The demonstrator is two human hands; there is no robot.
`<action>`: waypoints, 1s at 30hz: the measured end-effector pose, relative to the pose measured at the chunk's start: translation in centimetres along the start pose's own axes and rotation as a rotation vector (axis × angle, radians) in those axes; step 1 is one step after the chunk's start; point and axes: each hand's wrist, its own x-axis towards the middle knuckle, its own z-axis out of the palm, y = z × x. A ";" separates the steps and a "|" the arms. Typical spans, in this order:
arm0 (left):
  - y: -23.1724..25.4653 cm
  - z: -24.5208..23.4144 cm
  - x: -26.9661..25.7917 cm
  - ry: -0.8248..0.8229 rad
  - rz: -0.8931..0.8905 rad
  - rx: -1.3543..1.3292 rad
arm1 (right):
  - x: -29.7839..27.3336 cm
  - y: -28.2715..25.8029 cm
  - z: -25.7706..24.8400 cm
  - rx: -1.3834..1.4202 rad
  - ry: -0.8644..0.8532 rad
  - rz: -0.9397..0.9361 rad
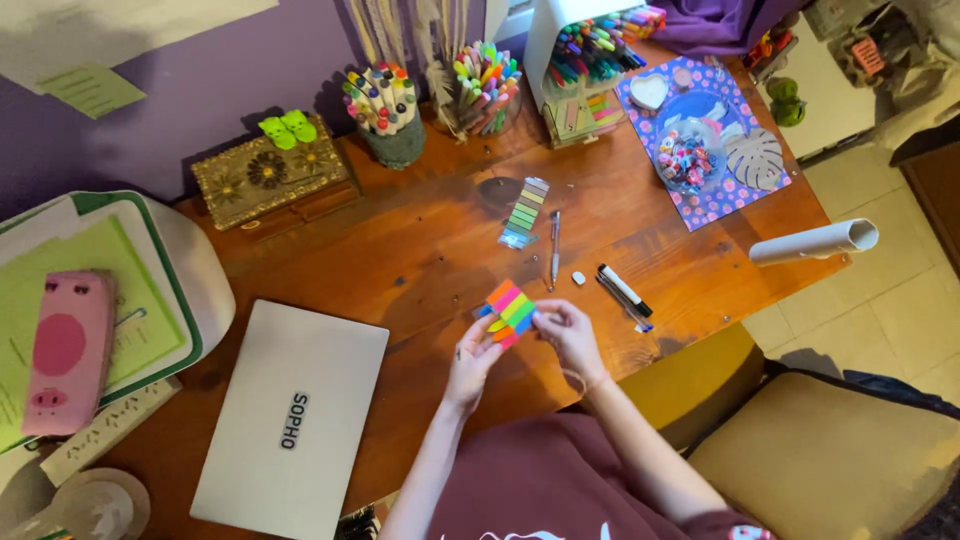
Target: Organize various stationery items, pens, and sticky notes on a wooden desk.
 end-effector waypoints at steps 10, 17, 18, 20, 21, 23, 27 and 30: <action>1.3 3.9 -0.6 0.021 -0.037 -0.301 | -2.3 -0.3 -2.4 -0.217 0.042 -0.042; 0.8 5.6 0.0 0.032 0.024 -0.195 | -1.3 -2.3 -2.9 -0.604 -0.004 -0.164; 1.1 6.2 0.0 0.031 0.035 -0.222 | -0.8 -2.1 -3.1 -0.570 -0.026 -0.122; 0.4 6.5 0.6 0.041 0.036 -0.216 | -0.1 -2.3 -3.2 -0.547 -0.066 -0.076; 0.1 6.5 0.8 0.040 0.032 -0.202 | 0.1 -2.2 -3.2 -0.514 -0.098 -0.033; -0.4 7.3 1.4 0.035 0.029 -0.193 | 1.1 -1.9 -4.2 -0.520 -0.110 -0.039; -3.6 8.3 3.7 -0.011 0.027 -0.129 | 3.2 -0.4 -7.3 -0.489 -0.092 -0.071; -5.7 6.7 7.8 -0.071 0.000 0.083 | 5.9 -1.5 -10.0 -0.451 -0.024 -0.084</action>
